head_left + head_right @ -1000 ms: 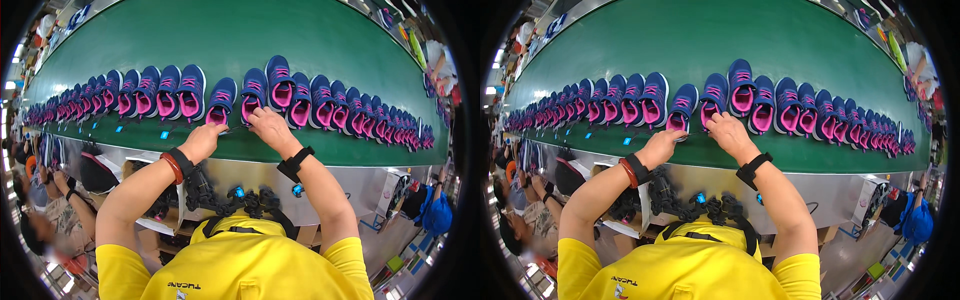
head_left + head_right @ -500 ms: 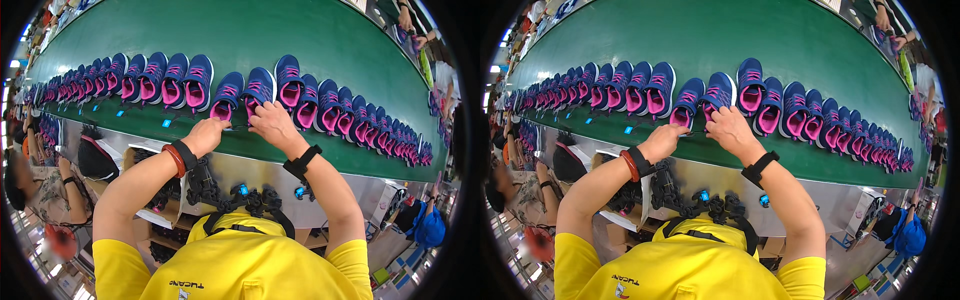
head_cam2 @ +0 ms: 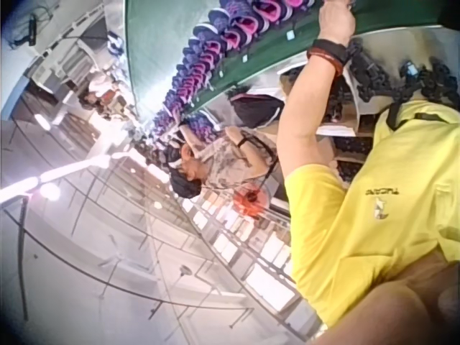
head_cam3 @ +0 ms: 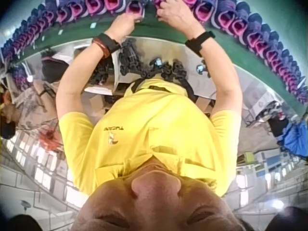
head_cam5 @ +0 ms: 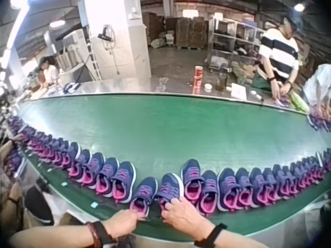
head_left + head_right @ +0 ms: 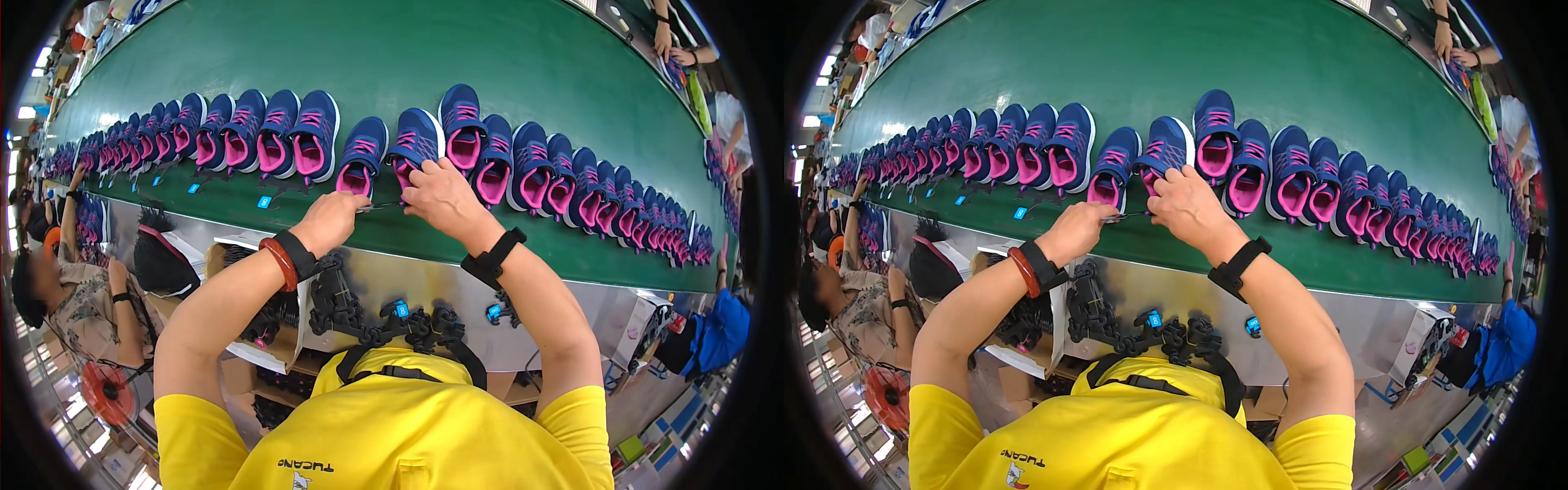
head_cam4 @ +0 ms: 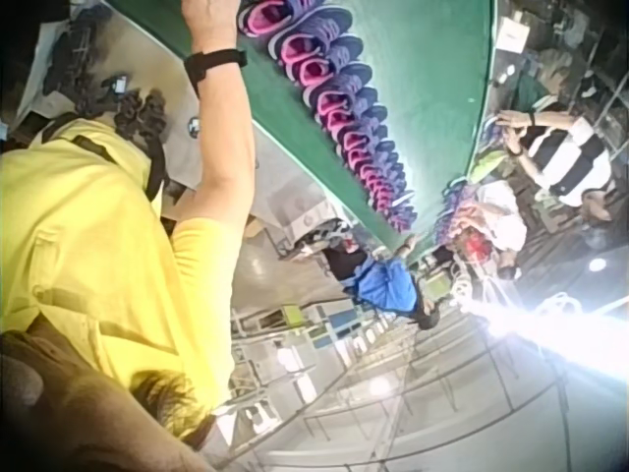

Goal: The person attaches small blue tags to a series of blue and pink sneakers moving along a green conveyor belt. They pick up the tags from a nearby box and clip them onto the shoes one by one.

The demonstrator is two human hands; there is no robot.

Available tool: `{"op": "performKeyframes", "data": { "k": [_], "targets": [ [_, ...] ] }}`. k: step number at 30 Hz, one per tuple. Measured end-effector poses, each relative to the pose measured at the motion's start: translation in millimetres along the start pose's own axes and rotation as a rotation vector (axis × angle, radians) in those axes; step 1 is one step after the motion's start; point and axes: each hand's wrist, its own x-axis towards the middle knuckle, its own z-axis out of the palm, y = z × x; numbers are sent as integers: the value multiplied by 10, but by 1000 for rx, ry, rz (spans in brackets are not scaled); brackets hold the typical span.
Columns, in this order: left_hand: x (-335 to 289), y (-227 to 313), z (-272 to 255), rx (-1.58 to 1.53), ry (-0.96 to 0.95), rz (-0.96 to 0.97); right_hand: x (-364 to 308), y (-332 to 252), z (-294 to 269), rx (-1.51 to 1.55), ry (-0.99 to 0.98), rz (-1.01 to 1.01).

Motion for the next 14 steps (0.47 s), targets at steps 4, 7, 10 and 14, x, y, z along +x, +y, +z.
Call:
{"op": "performKeyframes", "data": {
  "k": [4,7,10,14],
  "targets": [
    [-4,120,-54,-52,-3,23,50,-84,109,-128,-83,13],
    [-40,203,-183,-151,-34,44,14,-40,96,-76,-40,63],
    [-81,73,-141,-46,-76,179,-142,15,34,124,110,105],
    [-40,284,-365,457,-453,28,-627,46,-31,313,284,232]
  ]
}}
